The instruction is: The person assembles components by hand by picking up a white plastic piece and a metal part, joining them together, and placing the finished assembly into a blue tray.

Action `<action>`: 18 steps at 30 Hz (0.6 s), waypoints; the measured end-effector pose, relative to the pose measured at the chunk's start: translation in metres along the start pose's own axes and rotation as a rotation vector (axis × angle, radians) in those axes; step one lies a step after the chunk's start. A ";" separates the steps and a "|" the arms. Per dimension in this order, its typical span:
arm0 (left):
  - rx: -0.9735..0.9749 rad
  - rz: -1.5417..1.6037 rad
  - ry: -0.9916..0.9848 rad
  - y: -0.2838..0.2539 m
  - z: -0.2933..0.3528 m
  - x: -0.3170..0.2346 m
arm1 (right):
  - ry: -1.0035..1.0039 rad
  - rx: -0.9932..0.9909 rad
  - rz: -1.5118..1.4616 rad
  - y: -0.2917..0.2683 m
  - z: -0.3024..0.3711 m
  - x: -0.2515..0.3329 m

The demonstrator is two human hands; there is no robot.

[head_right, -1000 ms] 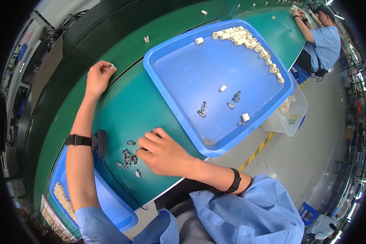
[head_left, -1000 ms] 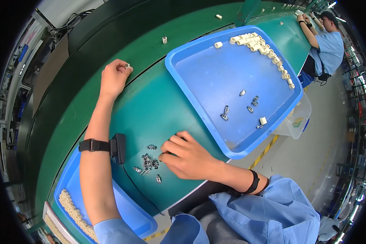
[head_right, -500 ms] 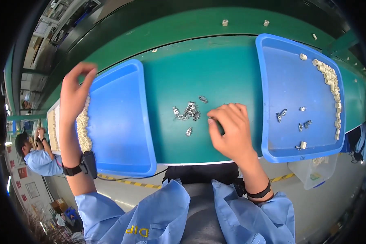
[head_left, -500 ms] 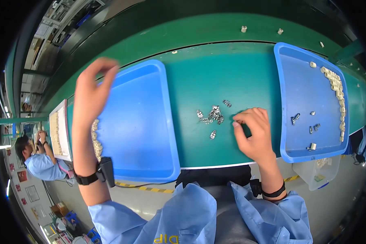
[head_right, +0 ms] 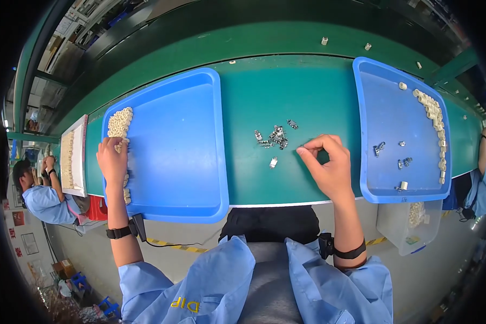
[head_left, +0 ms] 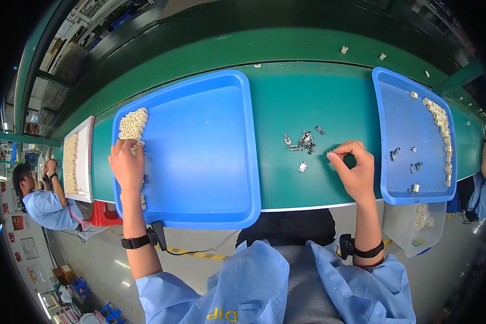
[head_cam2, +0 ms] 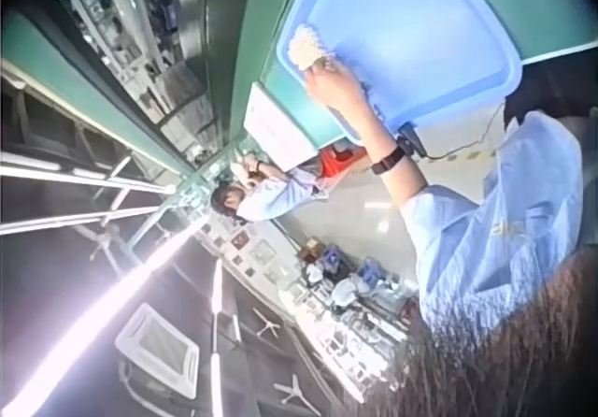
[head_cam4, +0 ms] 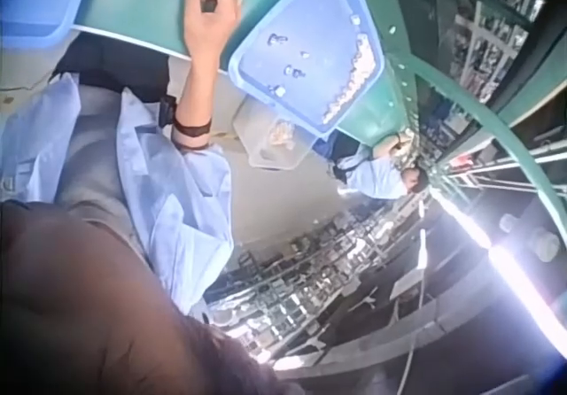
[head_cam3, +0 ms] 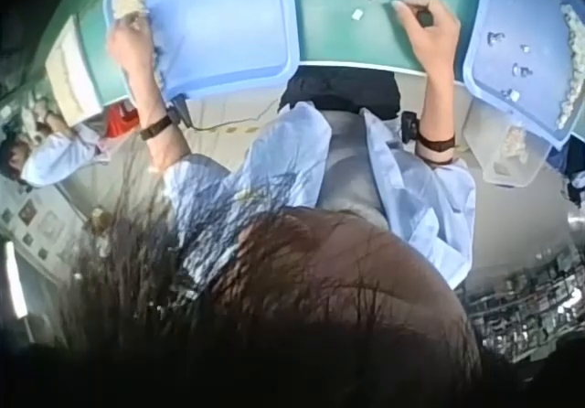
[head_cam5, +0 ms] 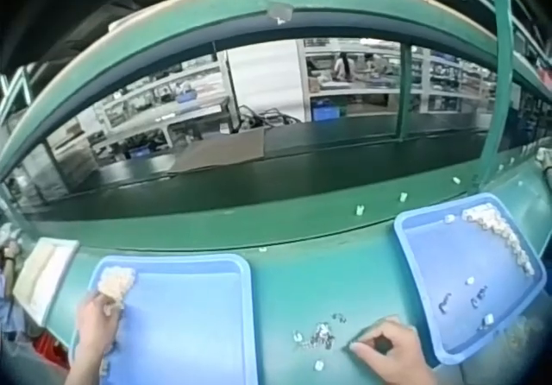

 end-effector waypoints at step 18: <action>0.063 0.455 0.127 -0.010 -0.004 -0.042 | 0.018 0.083 -0.158 -0.003 -0.003 0.006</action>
Point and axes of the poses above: each hand's wrist, its own z-axis away from the middle knuckle, its own y-axis out of the palm, x = y × z, the point moved 6 cm from there along -z, towards the middle knuckle, and after that the axes turned 12 degrees about -y, right-handed, at the moved point
